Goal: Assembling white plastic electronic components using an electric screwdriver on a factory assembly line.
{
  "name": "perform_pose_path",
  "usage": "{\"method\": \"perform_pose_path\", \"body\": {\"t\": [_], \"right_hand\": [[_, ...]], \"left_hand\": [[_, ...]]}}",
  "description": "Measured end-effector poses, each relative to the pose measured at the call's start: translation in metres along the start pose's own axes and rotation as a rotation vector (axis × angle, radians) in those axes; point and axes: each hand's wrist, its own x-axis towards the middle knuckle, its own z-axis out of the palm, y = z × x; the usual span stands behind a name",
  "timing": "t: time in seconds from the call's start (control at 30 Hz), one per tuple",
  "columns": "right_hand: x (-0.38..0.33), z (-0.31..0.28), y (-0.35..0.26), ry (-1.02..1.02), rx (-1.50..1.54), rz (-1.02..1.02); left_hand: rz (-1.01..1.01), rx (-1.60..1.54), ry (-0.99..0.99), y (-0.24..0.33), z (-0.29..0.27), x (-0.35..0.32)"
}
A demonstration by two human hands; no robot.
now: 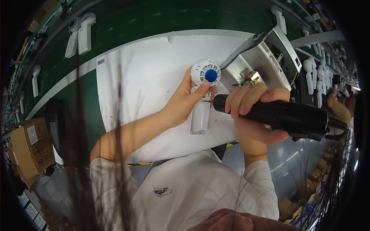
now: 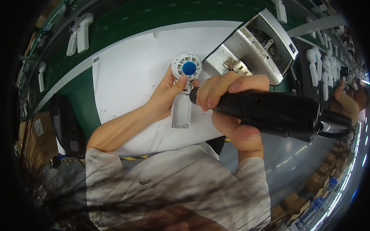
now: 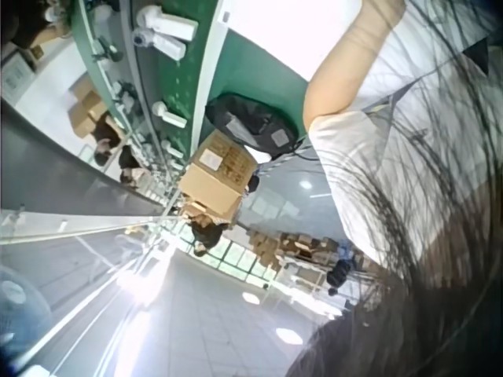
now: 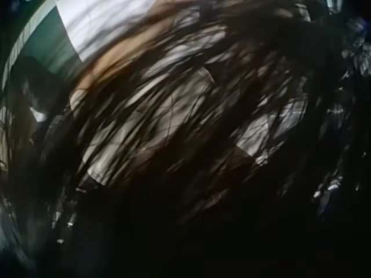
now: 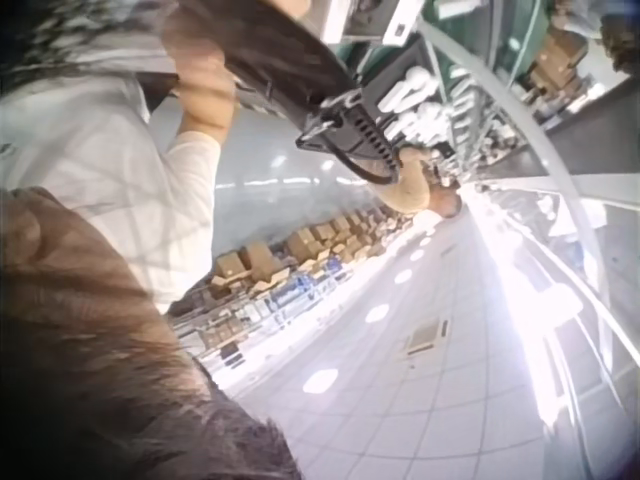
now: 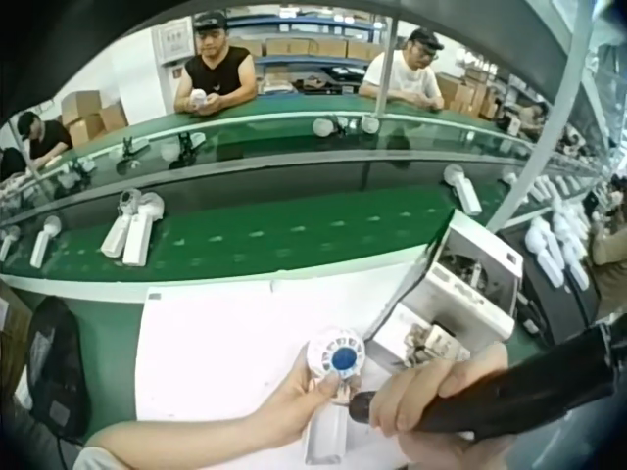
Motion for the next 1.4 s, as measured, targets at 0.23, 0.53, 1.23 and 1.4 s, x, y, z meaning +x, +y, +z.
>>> {"method": "perform_pose_path", "body": {"t": [0.23, 0.53, 1.23, 1.4], "right_hand": [[0.004, -0.002, 0.025, -0.017, -0.042, -0.043], [0.012, -0.004, 0.034, -0.048, -0.027, -0.065], [0.008, -0.023, 0.002, 0.024, 0.040, -0.040], [0.010, -0.029, 0.021, 0.006, -0.001, 0.036]], "left_hand": [[-0.021, 0.015, 0.034, 0.002, -0.001, 0.000], [0.012, 0.036, 0.052, -0.005, -0.001, 0.004], [-0.027, 0.023, -0.006, -0.019, 0.006, 0.026], [0.000, 0.043, 0.043, -0.026, 0.003, 0.031]]}}
